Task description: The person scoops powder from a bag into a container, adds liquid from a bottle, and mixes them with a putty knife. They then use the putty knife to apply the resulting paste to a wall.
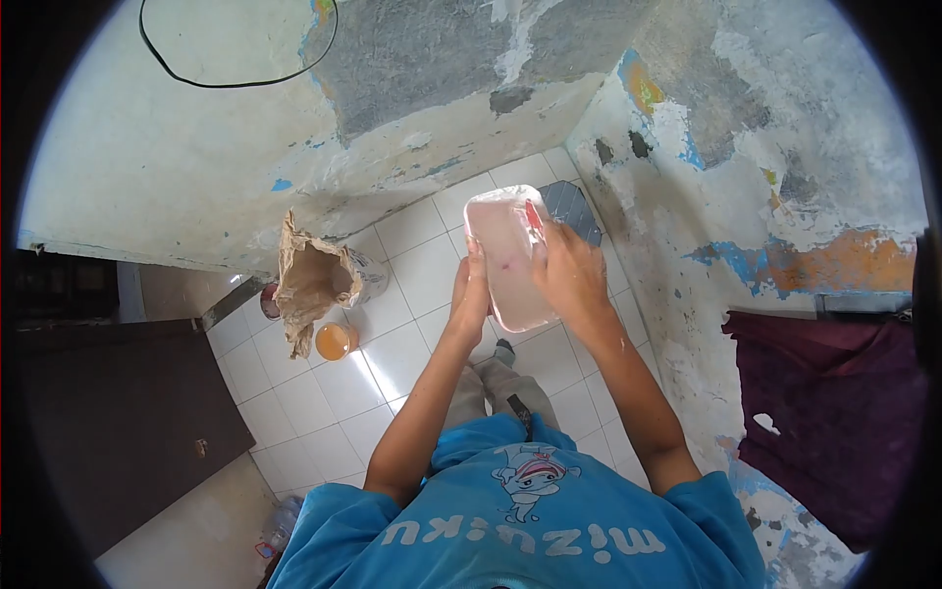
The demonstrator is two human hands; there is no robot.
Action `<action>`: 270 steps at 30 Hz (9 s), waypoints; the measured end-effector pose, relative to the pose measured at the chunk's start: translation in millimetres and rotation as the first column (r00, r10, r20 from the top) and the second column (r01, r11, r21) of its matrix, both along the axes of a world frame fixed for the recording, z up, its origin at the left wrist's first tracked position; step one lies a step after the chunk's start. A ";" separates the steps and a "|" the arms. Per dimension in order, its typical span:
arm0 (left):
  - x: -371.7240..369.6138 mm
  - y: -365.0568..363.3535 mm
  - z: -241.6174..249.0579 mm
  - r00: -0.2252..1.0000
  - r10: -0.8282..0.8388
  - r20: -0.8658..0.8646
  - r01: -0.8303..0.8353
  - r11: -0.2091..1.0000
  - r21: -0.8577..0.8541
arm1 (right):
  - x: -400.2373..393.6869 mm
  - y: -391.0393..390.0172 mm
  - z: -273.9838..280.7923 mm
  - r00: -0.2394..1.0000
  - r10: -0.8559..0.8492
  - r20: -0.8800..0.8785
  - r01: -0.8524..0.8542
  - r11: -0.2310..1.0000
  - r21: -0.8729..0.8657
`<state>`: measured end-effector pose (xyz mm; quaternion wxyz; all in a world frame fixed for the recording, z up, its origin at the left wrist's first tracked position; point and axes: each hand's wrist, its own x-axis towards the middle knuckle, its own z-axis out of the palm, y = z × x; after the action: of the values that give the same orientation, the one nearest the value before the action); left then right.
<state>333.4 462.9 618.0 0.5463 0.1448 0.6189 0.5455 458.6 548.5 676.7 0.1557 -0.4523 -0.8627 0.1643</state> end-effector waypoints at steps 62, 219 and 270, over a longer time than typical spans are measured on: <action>26.9 80.4 14.6 0.986 -0.128 0.109 0.120 0.990 0.081 | 42.3 59.8 37.0 0.993 0.102 -0.065 -0.106 0.992 -0.065; 61.4 112.3 37.6 0.998 -0.028 0.055 0.022 0.993 0.120 | 62.8 105.9 47.8 0.960 0.088 -0.266 -0.075 0.996 0.058; 67.3 136.7 36.2 0.995 -0.092 0.034 0.084 0.980 0.178 | 46.1 86.4 48.8 0.975 0.129 -0.180 -0.152 0.981 -0.119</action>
<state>400.6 599.6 654.2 0.5677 0.2085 0.5495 0.5764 504.7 634.9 725.6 0.1868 -0.3834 -0.8632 0.2702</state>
